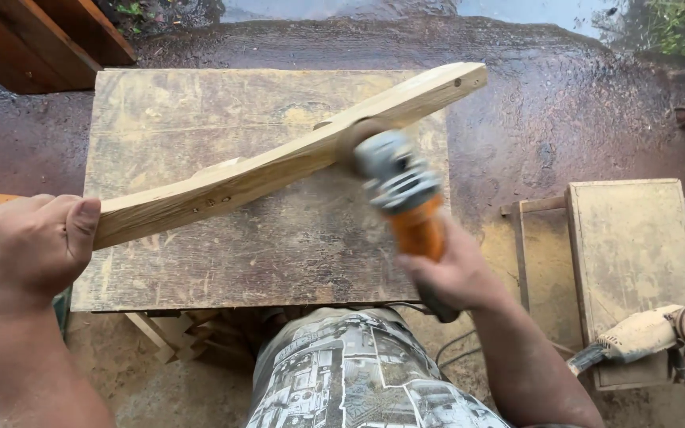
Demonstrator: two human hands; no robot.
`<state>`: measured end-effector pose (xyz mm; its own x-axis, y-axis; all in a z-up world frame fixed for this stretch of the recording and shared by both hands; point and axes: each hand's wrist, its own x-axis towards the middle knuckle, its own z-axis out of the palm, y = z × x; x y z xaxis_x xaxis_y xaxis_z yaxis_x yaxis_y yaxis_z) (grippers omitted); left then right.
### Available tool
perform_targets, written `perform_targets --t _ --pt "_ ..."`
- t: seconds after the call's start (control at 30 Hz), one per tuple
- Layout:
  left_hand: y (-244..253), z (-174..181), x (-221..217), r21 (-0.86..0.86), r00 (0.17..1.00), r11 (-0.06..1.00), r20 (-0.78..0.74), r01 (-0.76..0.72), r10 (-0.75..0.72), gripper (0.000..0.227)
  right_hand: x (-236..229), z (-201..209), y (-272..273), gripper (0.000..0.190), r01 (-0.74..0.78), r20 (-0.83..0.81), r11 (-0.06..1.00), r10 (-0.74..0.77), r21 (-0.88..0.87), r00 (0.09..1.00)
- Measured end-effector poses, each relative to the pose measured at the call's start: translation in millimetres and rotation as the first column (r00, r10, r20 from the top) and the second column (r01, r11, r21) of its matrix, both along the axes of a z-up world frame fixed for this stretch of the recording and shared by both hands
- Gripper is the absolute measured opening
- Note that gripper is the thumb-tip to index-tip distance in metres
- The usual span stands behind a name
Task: The person uses a handheld power sander to smooth the surfaces and edges of various curved and straight wooden chair components, turning them over to reach different sides.
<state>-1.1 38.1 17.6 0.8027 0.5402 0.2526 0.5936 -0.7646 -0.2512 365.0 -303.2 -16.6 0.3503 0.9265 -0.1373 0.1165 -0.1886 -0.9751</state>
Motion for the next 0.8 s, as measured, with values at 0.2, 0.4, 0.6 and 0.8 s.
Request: perform_targets --t 0.2,0.4,0.6,0.8 --pt "-2.7 4.8 3.8 0.034 1.0 0.999 -0.022 -0.008 0.009 0.058 54.8 3.0 -17.8 0.061 0.305 -0.161 0.951 -0.309 -0.047 0.937" --pt "-4.9 4.0 3.4 0.02 1.0 1.0 0.023 -0.008 0.007 0.059 -2.2 17.2 13.9 0.059 -0.089 0.064 0.991 0.096 -0.104 0.993" --pt "-2.6 1.5 2.4 0.019 1.0 1.0 0.022 -0.017 0.016 0.06 -9.8 32.7 24.9 0.072 -0.162 0.078 0.962 0.183 -0.222 0.98" --pt "1.0 3.8 6.8 0.04 0.999 0.999 -0.017 -0.036 0.037 0.062 62.9 16.1 -7.3 0.07 0.168 -0.079 0.984 -0.172 -0.059 0.982"
